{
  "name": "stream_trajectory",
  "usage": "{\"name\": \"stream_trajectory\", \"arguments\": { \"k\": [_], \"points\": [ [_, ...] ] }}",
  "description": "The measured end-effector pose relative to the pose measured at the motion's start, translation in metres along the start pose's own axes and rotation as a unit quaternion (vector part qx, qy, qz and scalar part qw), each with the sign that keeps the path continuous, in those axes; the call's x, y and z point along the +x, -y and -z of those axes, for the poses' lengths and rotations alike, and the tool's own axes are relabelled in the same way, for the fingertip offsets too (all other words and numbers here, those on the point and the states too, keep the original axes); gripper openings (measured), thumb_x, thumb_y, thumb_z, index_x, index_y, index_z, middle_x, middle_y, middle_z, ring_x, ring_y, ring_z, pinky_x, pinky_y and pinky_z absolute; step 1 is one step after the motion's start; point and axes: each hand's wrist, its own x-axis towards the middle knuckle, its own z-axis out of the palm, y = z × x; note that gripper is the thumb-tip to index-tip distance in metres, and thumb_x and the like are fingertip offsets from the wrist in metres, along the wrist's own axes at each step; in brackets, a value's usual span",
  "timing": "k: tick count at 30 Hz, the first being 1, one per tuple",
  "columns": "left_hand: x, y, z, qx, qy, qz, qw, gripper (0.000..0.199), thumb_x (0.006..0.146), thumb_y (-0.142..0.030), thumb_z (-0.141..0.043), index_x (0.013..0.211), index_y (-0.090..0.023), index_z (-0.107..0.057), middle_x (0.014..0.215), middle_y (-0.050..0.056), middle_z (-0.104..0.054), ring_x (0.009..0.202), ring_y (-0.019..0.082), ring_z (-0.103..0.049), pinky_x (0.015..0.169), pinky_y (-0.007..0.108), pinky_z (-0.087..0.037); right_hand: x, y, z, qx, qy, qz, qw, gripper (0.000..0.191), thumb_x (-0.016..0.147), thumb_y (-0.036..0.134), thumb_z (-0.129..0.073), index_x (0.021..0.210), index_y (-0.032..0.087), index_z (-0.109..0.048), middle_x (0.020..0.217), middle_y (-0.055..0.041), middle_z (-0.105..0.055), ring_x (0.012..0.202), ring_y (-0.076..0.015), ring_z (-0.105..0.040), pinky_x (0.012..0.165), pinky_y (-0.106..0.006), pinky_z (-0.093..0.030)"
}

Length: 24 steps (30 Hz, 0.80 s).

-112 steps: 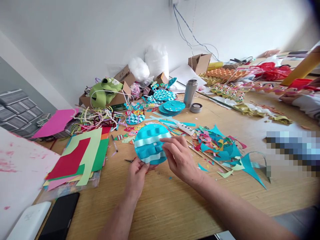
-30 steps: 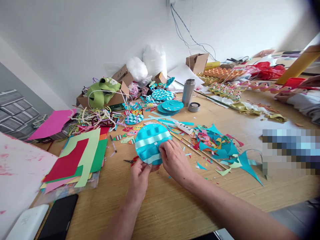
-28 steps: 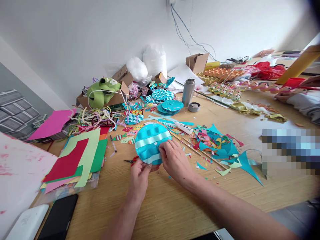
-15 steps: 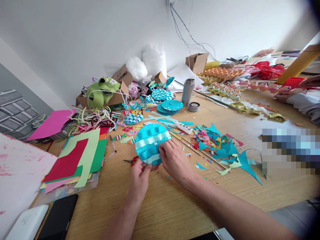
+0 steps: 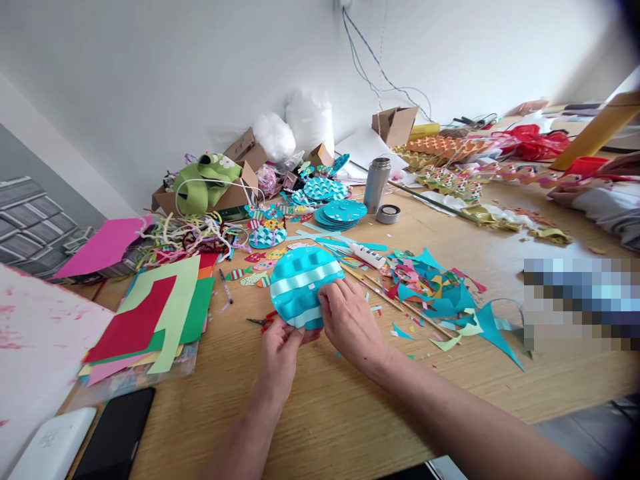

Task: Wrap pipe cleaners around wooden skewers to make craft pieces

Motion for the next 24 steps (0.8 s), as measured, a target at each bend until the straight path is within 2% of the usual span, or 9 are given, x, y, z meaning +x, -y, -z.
{"name": "stream_trajectory", "arguments": {
  "k": [10, 18, 24],
  "points": [
    [0.0000, 0.0002, 0.0004, 0.003, -0.008, 0.009, 1.000, 0.035, 0.066, -0.030, -0.073, 0.096, -0.014, -0.066, 0.094, 0.010, -0.072, 0.087, 0.025, -0.067, 0.075, 0.037, -0.054, -0.0009, 0.0032, 0.0019, -0.011, 0.002, -0.011, 1.000, 0.016, 0.089, 0.010, -0.040, 0.079, 0.017, -0.052, 0.077, -0.0079, -0.056, 0.075, -0.0215, -0.047, 0.071, -0.033, -0.036],
    [0.0013, 0.0037, 0.0029, -0.004, 0.007, -0.001, 1.000, 0.028, 0.071, -0.027, -0.070, 0.095, -0.014, -0.064, 0.094, 0.009, -0.072, 0.086, 0.023, -0.067, 0.076, 0.036, -0.054, -0.0015, 0.0044, 0.0021, -0.011, 0.000, -0.020, 1.000, 0.015, 0.087, 0.009, -0.041, 0.078, 0.016, -0.052, 0.078, -0.0082, -0.056, 0.075, -0.0216, -0.047, 0.070, -0.033, -0.036],
    [0.0006, 0.0027, 0.0018, 0.007, -0.002, 0.002, 1.000, 0.031, 0.069, -0.028, -0.071, 0.095, -0.014, -0.065, 0.093, 0.009, -0.072, 0.086, 0.024, -0.067, 0.076, 0.037, -0.054, 0.0001, 0.0050, 0.0033, -0.010, -0.010, -0.017, 1.000, 0.017, 0.087, 0.009, -0.040, 0.078, 0.017, -0.052, 0.076, -0.0083, -0.056, 0.074, -0.0218, -0.047, 0.069, -0.033, -0.035]
  ]
}}
